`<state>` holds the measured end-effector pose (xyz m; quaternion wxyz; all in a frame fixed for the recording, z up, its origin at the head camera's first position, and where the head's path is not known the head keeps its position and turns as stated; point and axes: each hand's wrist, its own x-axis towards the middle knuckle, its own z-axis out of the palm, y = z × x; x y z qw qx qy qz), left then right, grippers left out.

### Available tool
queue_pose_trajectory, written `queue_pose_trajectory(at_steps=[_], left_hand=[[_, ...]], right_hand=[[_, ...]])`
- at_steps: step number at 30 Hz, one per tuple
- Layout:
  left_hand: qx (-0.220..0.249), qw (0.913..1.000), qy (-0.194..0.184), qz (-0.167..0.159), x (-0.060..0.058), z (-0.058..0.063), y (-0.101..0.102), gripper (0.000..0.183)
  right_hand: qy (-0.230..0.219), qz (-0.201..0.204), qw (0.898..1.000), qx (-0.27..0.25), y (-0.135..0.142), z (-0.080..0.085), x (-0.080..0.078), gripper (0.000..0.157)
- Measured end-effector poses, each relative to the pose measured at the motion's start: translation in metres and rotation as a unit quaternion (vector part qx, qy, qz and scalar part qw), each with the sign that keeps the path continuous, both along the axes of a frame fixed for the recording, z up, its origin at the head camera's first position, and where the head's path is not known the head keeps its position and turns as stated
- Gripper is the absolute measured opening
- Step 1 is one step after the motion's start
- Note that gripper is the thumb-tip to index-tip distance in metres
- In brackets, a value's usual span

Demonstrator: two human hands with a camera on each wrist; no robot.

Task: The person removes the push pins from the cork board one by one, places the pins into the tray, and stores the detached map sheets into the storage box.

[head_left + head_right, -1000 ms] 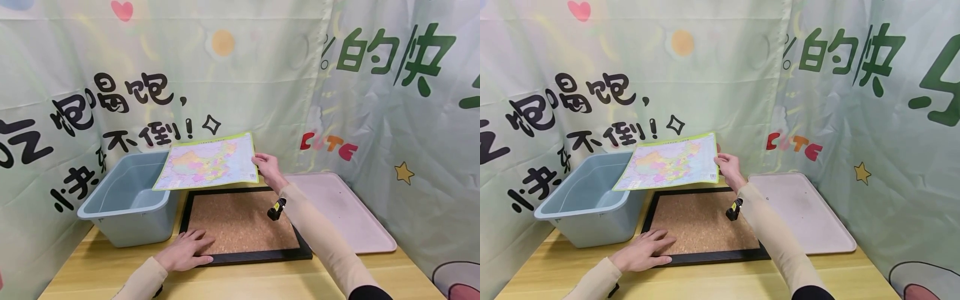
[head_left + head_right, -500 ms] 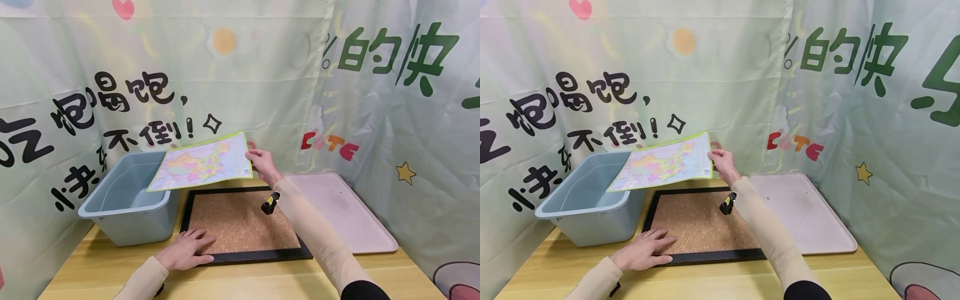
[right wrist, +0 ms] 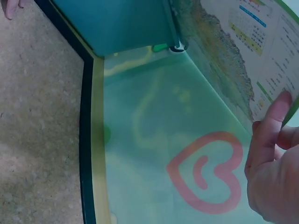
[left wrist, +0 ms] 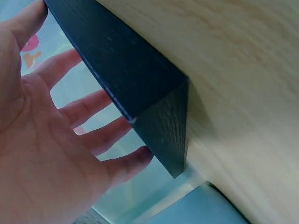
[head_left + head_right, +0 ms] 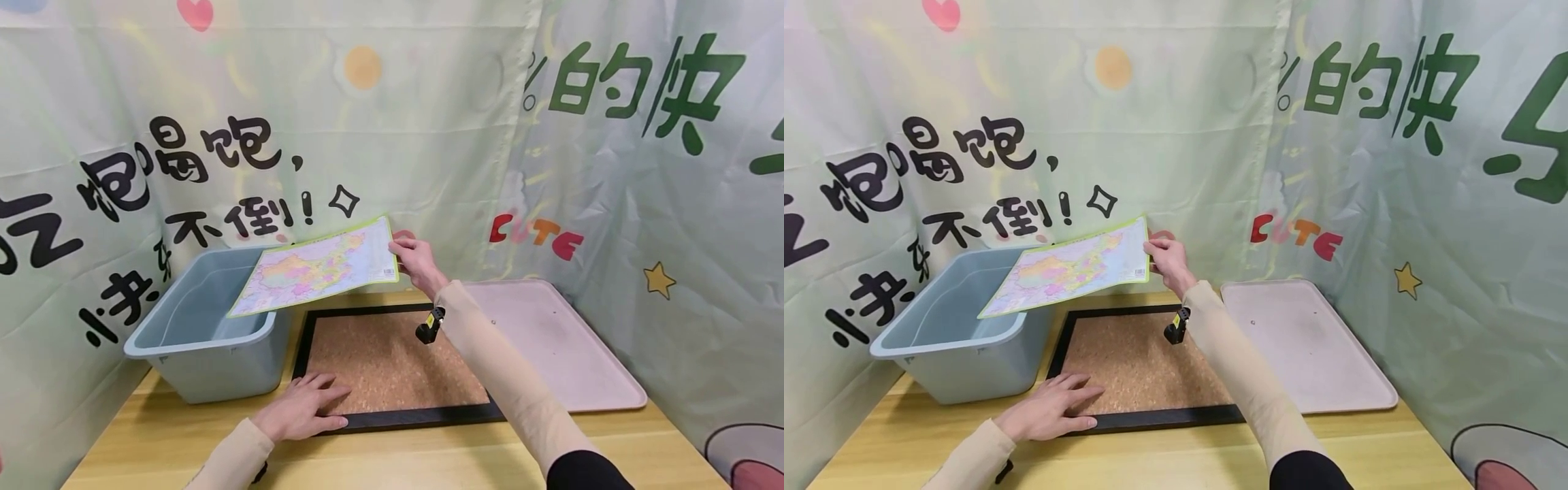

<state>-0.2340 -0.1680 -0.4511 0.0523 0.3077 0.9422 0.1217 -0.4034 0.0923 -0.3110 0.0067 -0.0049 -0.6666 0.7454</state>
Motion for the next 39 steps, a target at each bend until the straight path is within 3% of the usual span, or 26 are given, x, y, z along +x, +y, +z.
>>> queue_pose_trajectory(at_steps=[8, 14, 22, 39], left_hand=[[0.001, 1.0, 0.004, 0.0, -0.001, -0.001, 0.0, 0.062], [0.003, 1.0, 0.008, 0.0, -0.003, 0.001, 0.0, 0.064], [0.003, 1.0, -0.009, 0.0, -0.002, -0.004, -0.002, 0.066], [0.004, 1.0, -0.004, 0.003, -0.002, -0.004, 0.001, 0.065]], right_hand=[[-0.026, 0.045, 0.998, -0.042, -0.01, 0.009, 0.001, 0.036], [-0.017, 0.056, 0.997, -0.049, -0.024, 0.017, 0.003, 0.038], [-0.014, 0.064, 0.997, -0.046, -0.039, 0.008, 0.004, 0.034], [0.007, 0.1, 0.993, -0.07, -0.064, 0.012, 0.011, 0.039]])
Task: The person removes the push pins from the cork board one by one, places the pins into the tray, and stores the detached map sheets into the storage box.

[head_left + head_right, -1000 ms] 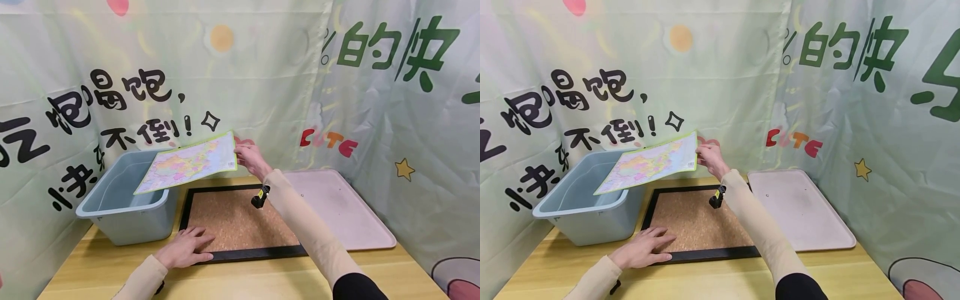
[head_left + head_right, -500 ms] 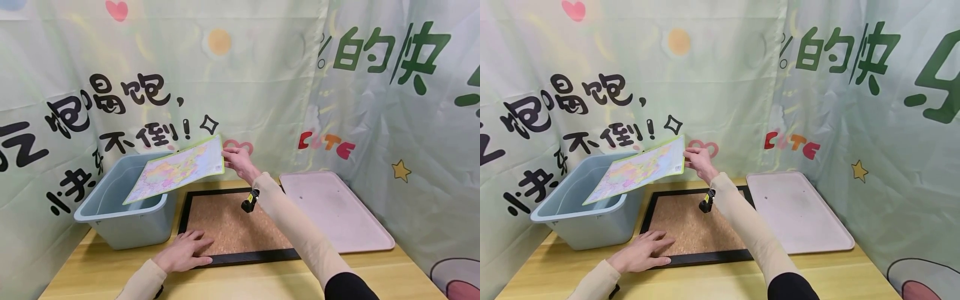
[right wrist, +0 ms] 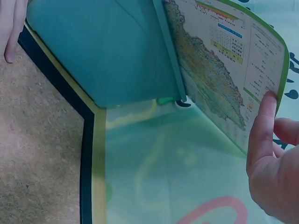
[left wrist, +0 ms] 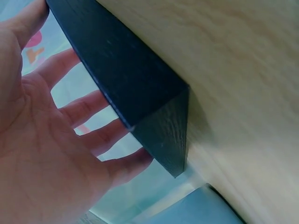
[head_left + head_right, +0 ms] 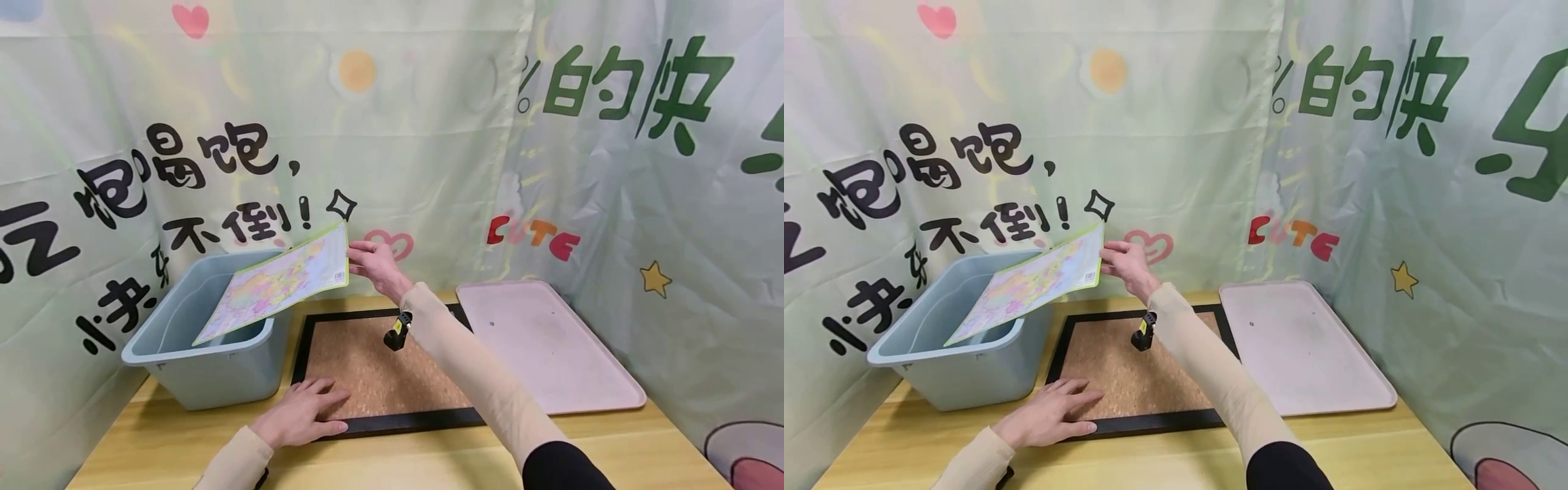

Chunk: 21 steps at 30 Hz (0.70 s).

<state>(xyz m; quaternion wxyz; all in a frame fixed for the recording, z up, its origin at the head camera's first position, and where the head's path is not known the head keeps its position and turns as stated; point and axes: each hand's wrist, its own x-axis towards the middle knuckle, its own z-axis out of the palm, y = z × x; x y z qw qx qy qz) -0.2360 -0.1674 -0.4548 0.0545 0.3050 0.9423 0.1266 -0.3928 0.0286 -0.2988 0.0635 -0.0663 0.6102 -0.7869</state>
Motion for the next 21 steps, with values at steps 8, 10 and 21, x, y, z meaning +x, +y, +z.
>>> queue_pose_trajectory(at_steps=[8, 10, 21], left_hand=[[0.004, 1.0, -0.002, 0.003, 0.0, 0.002, 0.001, 0.063], [0.003, 1.0, -0.003, 0.005, -0.001, 0.003, 0.001, 0.064], [0.005, 0.9999, -0.009, 0.005, -0.002, 0.002, 0.002, 0.065]], right_hand=[[0.006, 0.013, 1.0, -0.023, -0.007, 0.002, 0.002, 0.041], [0.006, 0.018, 1.0, -0.019, -0.007, 0.002, 0.002, 0.039], [0.021, 0.017, 0.998, 0.061, 0.005, -0.012, 0.008, 0.024]])
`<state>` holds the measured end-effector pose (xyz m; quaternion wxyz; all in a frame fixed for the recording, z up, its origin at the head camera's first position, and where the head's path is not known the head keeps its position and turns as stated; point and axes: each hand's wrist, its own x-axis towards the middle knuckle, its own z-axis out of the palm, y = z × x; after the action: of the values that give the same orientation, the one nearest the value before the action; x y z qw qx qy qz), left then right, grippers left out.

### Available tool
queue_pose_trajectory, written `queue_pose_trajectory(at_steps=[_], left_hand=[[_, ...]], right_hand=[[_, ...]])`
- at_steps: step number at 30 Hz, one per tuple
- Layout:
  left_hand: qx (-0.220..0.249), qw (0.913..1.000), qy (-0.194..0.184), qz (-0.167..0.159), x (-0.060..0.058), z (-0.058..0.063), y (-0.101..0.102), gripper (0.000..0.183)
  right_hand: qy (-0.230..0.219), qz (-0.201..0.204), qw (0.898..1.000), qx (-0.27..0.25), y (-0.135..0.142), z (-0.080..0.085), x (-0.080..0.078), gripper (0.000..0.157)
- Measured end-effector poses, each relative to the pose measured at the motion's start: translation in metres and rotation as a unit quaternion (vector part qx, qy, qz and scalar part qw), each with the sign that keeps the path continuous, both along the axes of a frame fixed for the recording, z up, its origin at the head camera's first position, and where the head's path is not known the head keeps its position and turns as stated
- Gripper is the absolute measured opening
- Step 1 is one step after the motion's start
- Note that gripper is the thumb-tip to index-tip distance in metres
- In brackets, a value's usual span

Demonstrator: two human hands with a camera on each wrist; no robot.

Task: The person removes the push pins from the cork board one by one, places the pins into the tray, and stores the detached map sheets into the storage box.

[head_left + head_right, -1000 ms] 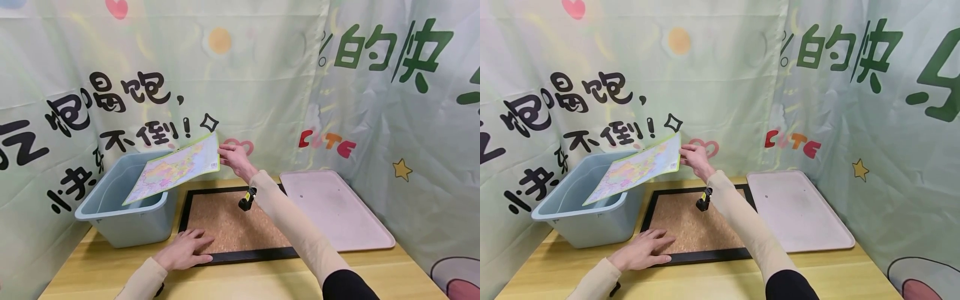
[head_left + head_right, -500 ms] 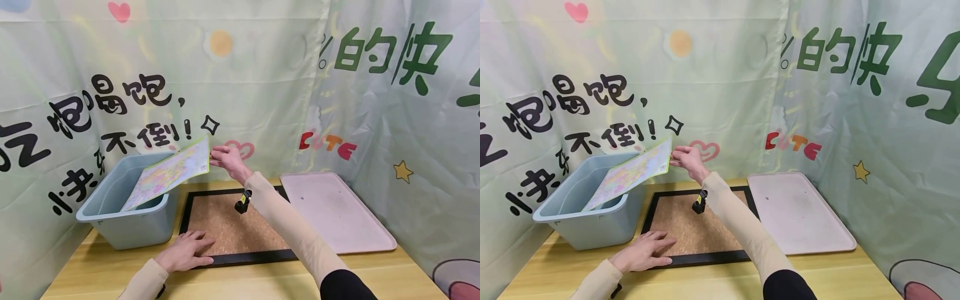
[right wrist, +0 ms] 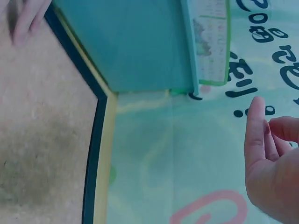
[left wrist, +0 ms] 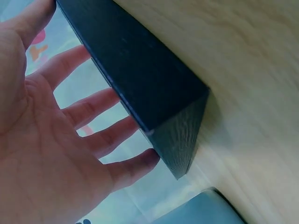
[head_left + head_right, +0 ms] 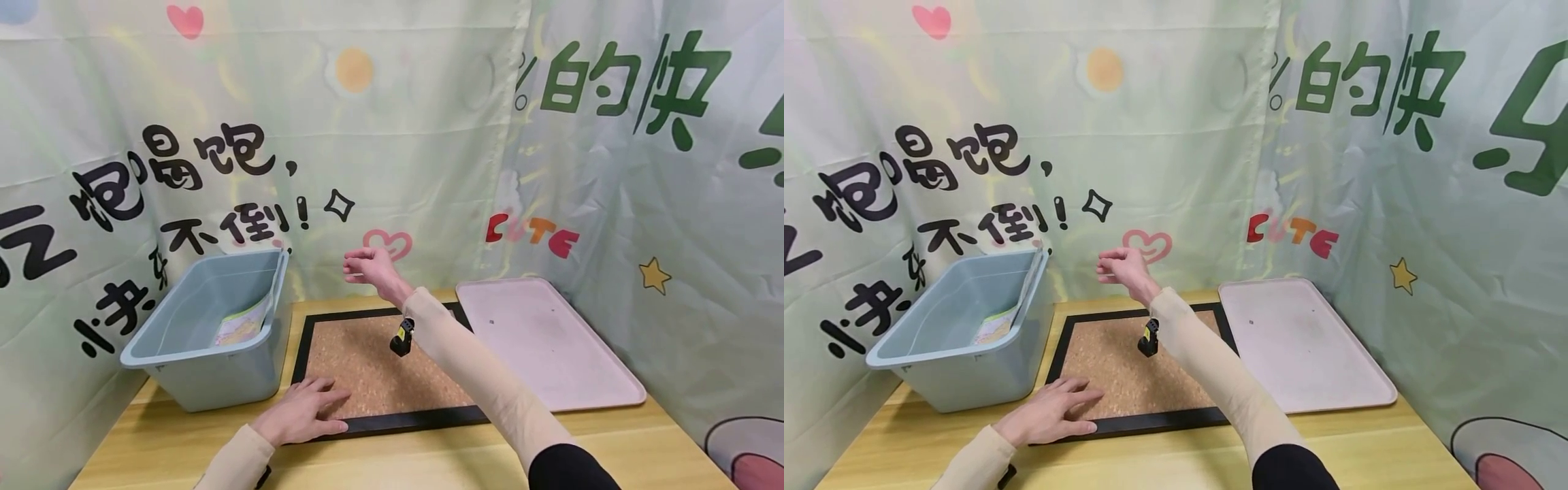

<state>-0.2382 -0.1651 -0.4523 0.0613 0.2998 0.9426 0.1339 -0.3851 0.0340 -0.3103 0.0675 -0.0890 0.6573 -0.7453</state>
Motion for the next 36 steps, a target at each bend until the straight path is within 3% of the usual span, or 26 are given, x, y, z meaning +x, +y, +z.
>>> queue_pose_trajectory(at_steps=[10, 17, 23, 28, 32, 36], left_hand=[[0.005, 0.9999, -0.011, 0.0, -0.003, 0.007, 0.0, 0.059], [0.018, 0.9996, 0.019, -0.005, -0.012, 0.018, 0.009, 0.031], [0.006, 0.9999, 0.008, 0.006, -0.017, 0.025, 0.013, 0.026], [0.005, 0.9997, 0.002, 0.024, -0.021, 0.031, 0.018, 0.02], [0.019, 0.9986, -0.014, 0.048, -0.026, 0.035, 0.022, 0.022], [0.035, 0.9953, -0.019, 0.088, -0.029, 0.034, 0.025, 0.034]], right_hand=[[0.046, -0.002, 0.994, 0.096, 0.019, -0.024, 0.005, 0.018], [0.095, -0.014, 0.979, 0.183, 0.041, -0.046, 0.022, 0.017], [0.109, -0.05, 0.962, 0.244, 0.062, -0.064, 0.037, 0.014], [0.113, -0.074, 0.955, 0.265, 0.075, -0.069, 0.044, 0.013], [0.138, -0.082, 0.941, 0.299, 0.082, -0.07, 0.049, 0.013], [0.163, -0.08, 0.917, 0.355, 0.091, -0.072, 0.056, 0.015]])
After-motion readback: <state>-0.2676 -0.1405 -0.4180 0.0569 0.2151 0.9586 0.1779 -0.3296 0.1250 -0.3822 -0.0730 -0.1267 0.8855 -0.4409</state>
